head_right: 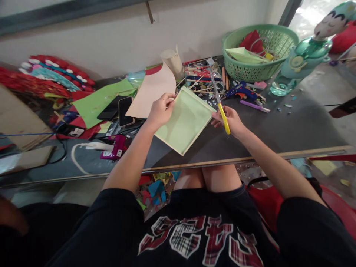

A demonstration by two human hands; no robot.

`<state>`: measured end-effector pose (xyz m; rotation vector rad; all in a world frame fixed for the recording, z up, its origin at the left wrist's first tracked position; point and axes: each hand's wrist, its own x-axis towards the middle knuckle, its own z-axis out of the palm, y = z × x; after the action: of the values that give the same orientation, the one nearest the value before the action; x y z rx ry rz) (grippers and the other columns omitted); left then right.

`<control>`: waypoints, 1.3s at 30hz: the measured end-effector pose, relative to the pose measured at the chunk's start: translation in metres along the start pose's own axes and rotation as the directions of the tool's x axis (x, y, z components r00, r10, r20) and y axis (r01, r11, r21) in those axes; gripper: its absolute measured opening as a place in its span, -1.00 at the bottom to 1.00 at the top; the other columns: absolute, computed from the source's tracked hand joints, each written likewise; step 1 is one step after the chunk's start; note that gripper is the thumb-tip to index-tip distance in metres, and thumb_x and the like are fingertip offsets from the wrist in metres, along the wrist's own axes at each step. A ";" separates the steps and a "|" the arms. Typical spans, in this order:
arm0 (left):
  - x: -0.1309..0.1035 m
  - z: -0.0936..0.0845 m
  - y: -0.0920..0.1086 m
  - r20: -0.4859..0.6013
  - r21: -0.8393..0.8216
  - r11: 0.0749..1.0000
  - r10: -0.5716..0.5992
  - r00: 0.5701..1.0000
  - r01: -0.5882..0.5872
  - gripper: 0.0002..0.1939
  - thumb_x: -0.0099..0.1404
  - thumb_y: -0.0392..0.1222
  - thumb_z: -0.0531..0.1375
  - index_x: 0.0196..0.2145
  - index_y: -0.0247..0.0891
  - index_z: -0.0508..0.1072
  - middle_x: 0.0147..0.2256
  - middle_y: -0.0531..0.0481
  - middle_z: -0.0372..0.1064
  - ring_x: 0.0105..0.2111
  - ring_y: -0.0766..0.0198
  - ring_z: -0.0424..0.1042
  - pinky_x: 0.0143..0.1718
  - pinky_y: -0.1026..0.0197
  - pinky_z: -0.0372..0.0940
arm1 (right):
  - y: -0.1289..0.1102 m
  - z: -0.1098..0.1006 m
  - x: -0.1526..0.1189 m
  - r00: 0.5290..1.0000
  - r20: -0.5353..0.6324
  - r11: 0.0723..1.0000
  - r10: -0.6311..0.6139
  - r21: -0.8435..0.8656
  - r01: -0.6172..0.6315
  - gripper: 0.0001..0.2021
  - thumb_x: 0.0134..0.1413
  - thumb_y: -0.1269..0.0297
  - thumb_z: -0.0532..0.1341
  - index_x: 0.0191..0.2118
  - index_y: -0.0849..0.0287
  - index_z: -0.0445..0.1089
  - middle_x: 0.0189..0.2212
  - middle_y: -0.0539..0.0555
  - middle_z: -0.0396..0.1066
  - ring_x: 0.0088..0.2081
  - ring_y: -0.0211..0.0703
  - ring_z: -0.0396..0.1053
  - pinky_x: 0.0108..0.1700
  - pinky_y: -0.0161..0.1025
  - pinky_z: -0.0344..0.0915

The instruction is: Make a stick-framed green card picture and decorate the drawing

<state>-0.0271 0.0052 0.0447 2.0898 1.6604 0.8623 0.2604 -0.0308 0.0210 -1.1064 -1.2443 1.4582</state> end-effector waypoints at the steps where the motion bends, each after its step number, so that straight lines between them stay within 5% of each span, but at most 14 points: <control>1: 0.002 -0.003 0.000 -0.009 -0.040 0.999 0.011 1.000 -0.011 -0.80 0.46 -0.28 0.12 0.00 -0.19 0.42 -0.20 -0.06 0.62 -0.21 0.22 0.59 -0.07 0.19 0.45 | 0.001 0.003 0.001 1.000 -0.010 1.000 -0.015 0.012 0.015 -0.29 -0.47 -0.24 0.64 -0.39 0.06 0.23 -0.51 -0.07 0.34 -0.46 -0.17 0.46 -0.45 -0.20 0.45; 4: 0.006 -0.008 0.000 0.032 -0.225 0.974 -0.017 0.999 0.024 -0.82 0.41 -0.18 0.21 -0.04 -0.22 0.43 -0.25 -0.04 0.61 -0.28 0.25 0.59 -0.18 0.24 0.48 | 0.004 0.010 0.005 0.991 -0.090 0.995 -0.097 0.022 0.099 -0.27 -0.57 -0.12 0.69 -0.42 0.05 0.19 -0.58 -0.13 0.28 -0.53 -0.23 0.39 -0.51 -0.24 0.40; 10: 0.013 -0.019 -0.006 0.357 -0.535 0.816 -0.014 0.934 0.217 -0.39 0.09 0.17 0.51 -0.09 -0.31 0.50 -0.29 -0.11 0.62 -0.29 0.06 0.66 -0.24 0.09 0.60 | -0.010 0.015 0.001 0.992 -0.053 0.994 -0.113 0.004 0.113 -0.33 -0.46 -0.09 0.67 -0.41 0.04 0.21 -0.58 -0.12 0.27 -0.56 -0.27 0.31 -0.58 -0.29 0.27; 14: 0.019 -0.025 -0.015 0.285 -0.581 0.799 0.024 0.958 0.153 -0.27 0.02 0.31 0.52 -0.07 -0.29 0.50 -0.28 -0.13 0.63 -0.23 -0.01 0.68 -0.22 0.07 0.62 | -0.028 -0.003 -0.007 0.998 0.038 0.991 0.039 -0.126 -0.034 -0.41 -0.33 -0.18 0.60 -0.38 0.09 0.33 -0.53 -0.08 0.27 -0.58 -0.38 0.11 -0.61 -0.32 0.04; 20: 0.034 -0.036 -0.023 0.197 -0.631 0.774 0.096 0.976 0.051 -0.22 -0.03 0.38 0.52 -0.08 -0.26 0.52 -0.30 -0.10 0.63 -0.26 0.03 0.68 -0.29 0.15 0.60 | -0.051 -0.035 -0.019 0.970 0.181 0.869 0.161 -0.492 -0.052 -0.35 -0.23 -0.43 0.45 -0.27 0.07 0.46 -0.42 0.02 0.35 -0.43 -0.20 0.29 -0.41 -0.21 0.28; 29: 0.053 -0.033 -0.034 0.245 -0.693 0.719 0.166 0.955 0.052 -0.26 -0.04 0.24 0.57 -0.04 -0.27 0.54 -0.29 -0.12 0.64 -0.16 -0.03 0.68 -0.19 0.11 0.60 | -0.065 -0.028 -0.028 0.941 0.272 0.677 0.203 -0.733 0.066 -0.14 -0.06 -0.58 0.21 -0.08 0.24 0.40 -0.19 0.23 0.43 -0.22 -0.02 0.34 -0.14 -0.06 0.30; 34: 0.056 -0.034 -0.029 0.236 -0.637 0.770 0.141 0.961 0.044 -0.31 0.08 0.17 0.54 0.01 -0.31 0.51 -0.23 -0.15 0.62 -0.01 -0.14 0.64 -0.10 0.01 0.60 | -0.063 -0.026 -0.021 0.932 0.273 0.686 0.240 -0.727 0.036 -0.13 -0.10 -0.62 0.19 -0.10 0.21 0.41 -0.26 0.17 0.42 -0.29 -0.04 0.36 -0.24 -0.10 0.34; 39: 0.063 -0.039 -0.028 0.256 -0.660 0.751 0.179 0.950 0.036 -0.31 0.02 0.21 0.55 -0.06 -0.32 0.52 -0.23 -0.13 0.62 -0.10 -0.10 0.66 -0.12 -0.01 0.60 | -0.061 -0.026 -0.015 0.949 0.253 0.698 0.188 -0.714 0.053 -0.20 -0.20 -0.60 0.29 -0.19 0.12 0.46 -0.33 0.11 0.45 -0.34 -0.06 0.37 -0.30 -0.15 0.32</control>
<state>-0.0644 0.0683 0.0733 1.6712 0.9188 0.9190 0.2940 -0.0345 0.0804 -1.4682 -2.1380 1.2372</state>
